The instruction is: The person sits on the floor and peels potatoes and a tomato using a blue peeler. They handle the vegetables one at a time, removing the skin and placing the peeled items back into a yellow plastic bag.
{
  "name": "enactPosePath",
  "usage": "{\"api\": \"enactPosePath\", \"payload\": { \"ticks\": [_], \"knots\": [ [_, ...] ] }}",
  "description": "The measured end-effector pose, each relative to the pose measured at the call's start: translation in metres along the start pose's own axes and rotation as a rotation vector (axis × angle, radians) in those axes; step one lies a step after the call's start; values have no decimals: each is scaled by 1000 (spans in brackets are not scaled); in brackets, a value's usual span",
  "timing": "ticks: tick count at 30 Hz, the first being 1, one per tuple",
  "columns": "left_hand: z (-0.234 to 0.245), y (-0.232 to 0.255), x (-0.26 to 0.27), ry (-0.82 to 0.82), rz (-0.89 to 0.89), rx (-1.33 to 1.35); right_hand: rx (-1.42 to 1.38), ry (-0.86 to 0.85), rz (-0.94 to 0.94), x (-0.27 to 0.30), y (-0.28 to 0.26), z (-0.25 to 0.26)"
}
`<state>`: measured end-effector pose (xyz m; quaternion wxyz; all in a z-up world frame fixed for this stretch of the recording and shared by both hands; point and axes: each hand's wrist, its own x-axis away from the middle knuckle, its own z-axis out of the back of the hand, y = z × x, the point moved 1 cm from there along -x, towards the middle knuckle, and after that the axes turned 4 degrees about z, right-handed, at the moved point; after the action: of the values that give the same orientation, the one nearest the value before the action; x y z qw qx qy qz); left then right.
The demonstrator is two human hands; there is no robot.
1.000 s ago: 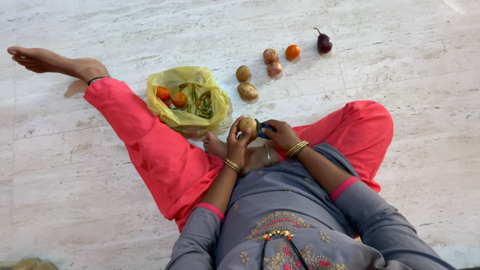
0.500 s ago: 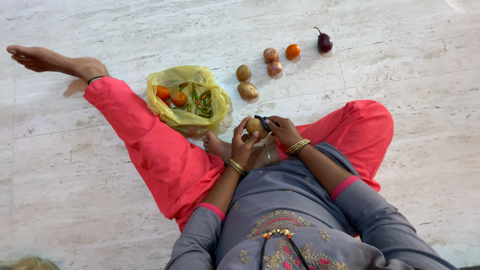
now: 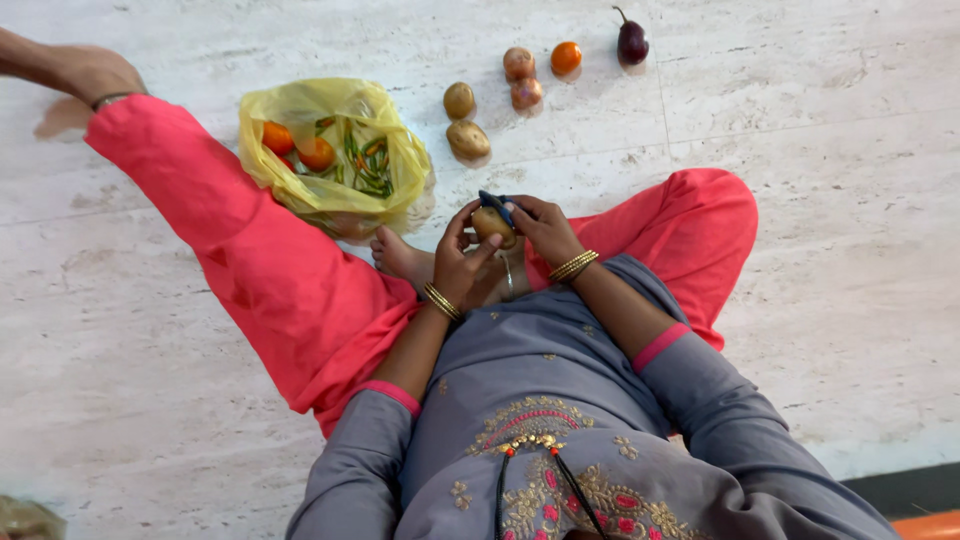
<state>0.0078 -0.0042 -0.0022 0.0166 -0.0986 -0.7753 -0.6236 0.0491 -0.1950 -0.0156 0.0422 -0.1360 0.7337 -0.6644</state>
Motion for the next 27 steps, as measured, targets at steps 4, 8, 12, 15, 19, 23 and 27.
{"api": "enactPosePath", "payload": {
  "ticks": [4,8,12,15,19,23,27],
  "knots": [
    [1,-2,2,27,-168,-77,100,-1,-115,0,-2,-1],
    [6,-1,4,55,-215,-93,266,-37,-194,4,-13,-5],
    [9,4,1,40,-52,114,105,-83,-209,5,-15,-10],
    [21,14,-15,134,-32,113,115,-190,-161,9,-17,-9],
    [40,31,-58,289,-164,-63,454,-179,-163,14,-26,-14],
    [48,36,-105,380,-333,-492,479,-148,-185,10,-39,-19],
    [51,15,-150,534,-370,-745,488,-141,-10,8,-51,-26]
  ]
}}
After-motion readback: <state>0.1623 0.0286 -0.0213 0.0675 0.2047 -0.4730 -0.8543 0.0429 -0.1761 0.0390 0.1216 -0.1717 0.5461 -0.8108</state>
